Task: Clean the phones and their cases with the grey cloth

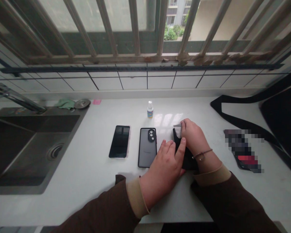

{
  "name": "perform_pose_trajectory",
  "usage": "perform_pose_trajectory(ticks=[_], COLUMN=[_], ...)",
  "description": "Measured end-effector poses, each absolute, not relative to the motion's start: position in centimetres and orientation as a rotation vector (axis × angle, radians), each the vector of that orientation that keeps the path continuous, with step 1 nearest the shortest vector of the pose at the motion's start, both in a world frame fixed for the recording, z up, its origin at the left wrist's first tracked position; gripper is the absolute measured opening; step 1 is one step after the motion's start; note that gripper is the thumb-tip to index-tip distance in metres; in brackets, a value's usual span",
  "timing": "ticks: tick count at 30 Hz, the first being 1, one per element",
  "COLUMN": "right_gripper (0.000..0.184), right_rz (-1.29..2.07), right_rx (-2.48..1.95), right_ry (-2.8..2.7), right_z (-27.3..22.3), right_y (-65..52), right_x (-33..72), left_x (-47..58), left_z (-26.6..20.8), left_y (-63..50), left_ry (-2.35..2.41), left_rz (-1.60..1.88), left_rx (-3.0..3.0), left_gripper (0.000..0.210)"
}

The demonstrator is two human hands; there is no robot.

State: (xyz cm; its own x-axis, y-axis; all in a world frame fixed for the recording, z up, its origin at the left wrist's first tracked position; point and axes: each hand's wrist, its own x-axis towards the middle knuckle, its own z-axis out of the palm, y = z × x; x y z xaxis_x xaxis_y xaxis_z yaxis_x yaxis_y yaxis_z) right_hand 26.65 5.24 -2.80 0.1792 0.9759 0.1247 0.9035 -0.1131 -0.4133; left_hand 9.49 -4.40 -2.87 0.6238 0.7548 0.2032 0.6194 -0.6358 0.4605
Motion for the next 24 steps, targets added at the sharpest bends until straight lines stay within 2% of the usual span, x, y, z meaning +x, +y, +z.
perform_pose_trajectory(ticks=[4, 7, 10, 13, 16, 18, 20, 24], right_gripper=[0.034, 0.041, 0.04, 0.039, 0.041, 0.041, 0.043, 0.041], right_rz=[0.333, 0.594, 0.871, 0.957, 0.993, 0.908, 0.762, 0.486], right_rx=[-1.957, -1.745, -1.521, -1.454, -1.405, -1.391, -1.398, -1.453], right_ry=[-1.666, -1.489, -1.35, -1.361, -1.316, -1.226, -1.132, -1.227], right_z=[-1.5, -0.7, -0.5, -0.6, -1.0, -1.1, -1.0, -0.3], right_y=[4.9, 3.7, 2.2, 1.3, 1.4, 1.9, 2.3, 2.1], right_x=[26.6, 25.5, 23.6, 22.0, 21.8, 22.5, 23.3, 23.7], left_x=[8.2, 7.3, 7.1, 6.9, 6.0, 4.8, 3.6, 2.8], left_z=[-1.4, -0.3, 0.0, -0.1, 0.4, 0.9, 1.0, -0.7], left_y=[-4.5, -4.4, -4.8, -5.5, -5.8, -5.3, -4.4, -2.6], left_ry=[1.061, 0.912, 0.677, 0.671, 0.689, 0.684, 0.702, 0.756], left_rz=[0.772, 0.764, 0.662, 0.656, 0.659, 0.661, 0.636, 0.526], left_rx=[2.053, 1.489, 0.917, 0.53, 0.405, 0.385, 0.395, 0.465], left_gripper=[0.107, 0.082, 0.064, 0.05, 0.036, 0.036, 0.045, 0.092])
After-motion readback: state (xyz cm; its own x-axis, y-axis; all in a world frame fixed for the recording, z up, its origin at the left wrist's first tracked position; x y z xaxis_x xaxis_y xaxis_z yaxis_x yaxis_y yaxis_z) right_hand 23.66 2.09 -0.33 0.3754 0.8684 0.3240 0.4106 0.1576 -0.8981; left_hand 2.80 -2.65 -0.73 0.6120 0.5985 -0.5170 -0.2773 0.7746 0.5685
